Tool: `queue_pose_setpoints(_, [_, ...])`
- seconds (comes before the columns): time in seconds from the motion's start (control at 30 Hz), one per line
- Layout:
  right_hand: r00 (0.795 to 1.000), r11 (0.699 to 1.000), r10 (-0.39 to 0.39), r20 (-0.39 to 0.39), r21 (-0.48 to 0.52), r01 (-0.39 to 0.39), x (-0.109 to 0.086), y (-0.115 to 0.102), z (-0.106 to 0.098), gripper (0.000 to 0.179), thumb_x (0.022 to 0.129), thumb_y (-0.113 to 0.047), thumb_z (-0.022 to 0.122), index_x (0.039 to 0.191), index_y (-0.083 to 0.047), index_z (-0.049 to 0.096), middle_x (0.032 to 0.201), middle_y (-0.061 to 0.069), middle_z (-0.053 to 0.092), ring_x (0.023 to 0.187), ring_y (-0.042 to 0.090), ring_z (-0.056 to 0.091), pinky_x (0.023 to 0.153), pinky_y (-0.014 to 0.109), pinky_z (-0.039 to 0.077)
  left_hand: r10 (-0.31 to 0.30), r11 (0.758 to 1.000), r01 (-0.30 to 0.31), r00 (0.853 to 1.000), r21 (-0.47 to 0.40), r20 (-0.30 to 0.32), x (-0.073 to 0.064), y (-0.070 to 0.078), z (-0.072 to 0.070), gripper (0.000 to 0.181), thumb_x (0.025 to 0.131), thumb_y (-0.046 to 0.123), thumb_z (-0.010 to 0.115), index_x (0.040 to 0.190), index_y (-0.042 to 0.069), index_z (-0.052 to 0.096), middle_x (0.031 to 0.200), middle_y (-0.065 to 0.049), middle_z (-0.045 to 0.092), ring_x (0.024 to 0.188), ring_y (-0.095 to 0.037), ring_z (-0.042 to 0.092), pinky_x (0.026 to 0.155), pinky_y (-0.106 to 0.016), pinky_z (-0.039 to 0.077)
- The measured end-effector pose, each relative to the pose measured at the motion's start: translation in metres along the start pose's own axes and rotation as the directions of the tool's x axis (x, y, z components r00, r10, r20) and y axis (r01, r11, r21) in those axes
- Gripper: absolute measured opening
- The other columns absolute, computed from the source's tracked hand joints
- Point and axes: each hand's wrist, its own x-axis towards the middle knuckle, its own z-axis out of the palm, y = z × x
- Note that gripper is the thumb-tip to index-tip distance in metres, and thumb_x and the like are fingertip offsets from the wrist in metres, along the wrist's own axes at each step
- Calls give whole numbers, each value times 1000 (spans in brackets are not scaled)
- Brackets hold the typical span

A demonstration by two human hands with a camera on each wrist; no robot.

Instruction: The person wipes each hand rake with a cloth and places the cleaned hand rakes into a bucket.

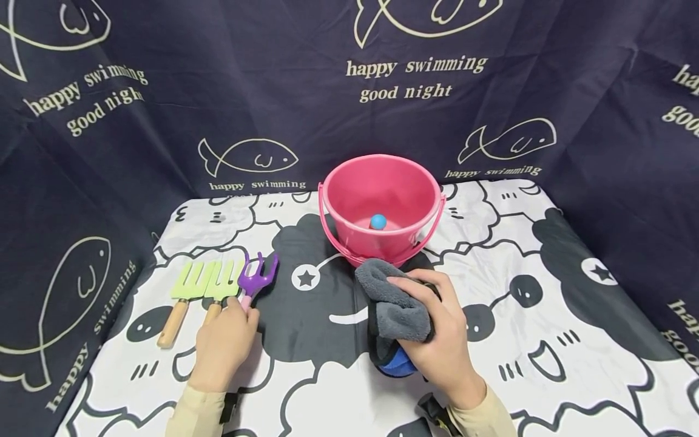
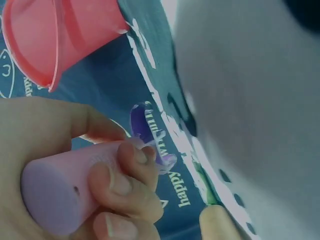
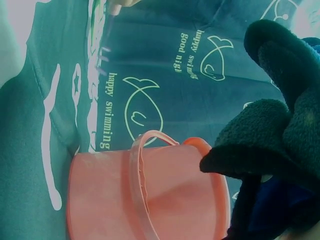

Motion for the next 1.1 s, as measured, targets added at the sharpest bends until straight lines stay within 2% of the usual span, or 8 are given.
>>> queue_pose_setpoints(0.13, [1000,1000,-1,0,0,1,0,-1,0,51,67,-6,77,118,-11,74,117,16,62,112,14,60,103,18,42,-19,999,17,997,-33,-70,-5,8,-3,40,101,31,46,102,-8,54,81,-26,69,78,-38,55,62,-54,48])
queue_pose_setpoints(0.23, [1000,1000,-2,-1,-1,2,0,-1,0,51,67,-7,77,117,-11,74,117,16,62,112,14,60,104,18,43,-27,996,16,991,-84,-135,-9,17,-6,35,100,30,48,105,-4,55,81,-24,70,73,-38,55,56,-49,43])
queue_pose_setpoints(0.37, [1000,1000,-5,-1,-2,5,1,-1,1,50,68,-7,76,117,-10,74,117,17,62,112,14,60,104,19,43,-6,986,-30,977,-165,-215,-17,34,-12,32,98,26,51,115,-2,54,74,-19,67,58,-36,59,47,-44,38])
queue_pose_setpoints(0.5, [1000,1000,-9,-1,-2,9,1,-1,2,50,67,-6,76,117,-10,74,117,17,61,111,14,60,103,19,43,20,967,-91,958,-236,-285,-26,53,-18,28,98,23,54,116,1,52,69,-17,63,52,-35,60,46,-47,40])
queue_pose_setpoints(0.63, [1000,1000,-19,-3,-1,19,1,-1,1,51,66,-5,76,117,-10,73,117,17,61,111,14,60,103,18,43,41,947,-134,952,-291,-304,-36,71,-20,28,96,21,58,117,5,52,67,-14,60,51,-29,56,47,-44,41])
queue_pose_setpoints(0.8, [998,998,-63,-15,-17,63,2,-2,2,49,67,-10,75,116,-9,74,116,20,61,110,17,60,104,19,43,114,929,-213,944,-304,-311,-47,94,-19,29,92,18,63,118,9,53,60,-4,51,47,-16,43,45,-33,35])
queue_pose_setpoints(0.93, [991,990,-133,-33,-46,132,3,-2,5,45,71,-19,74,114,-8,74,112,23,62,105,24,58,103,20,42,192,917,-298,912,-264,-362,-53,110,-12,29,91,19,66,118,13,58,67,-3,61,47,-16,49,45,-33,39])
queue_pose_setpoints(1.1, [976,975,-213,-44,-76,209,5,-4,8,35,86,-31,70,111,-8,75,109,24,63,98,31,55,100,23,41,299,897,-408,842,-168,-449,-56,122,-2,28,96,29,68,120,16,63,91,-1,76,60,-23,69,52,-39,50])
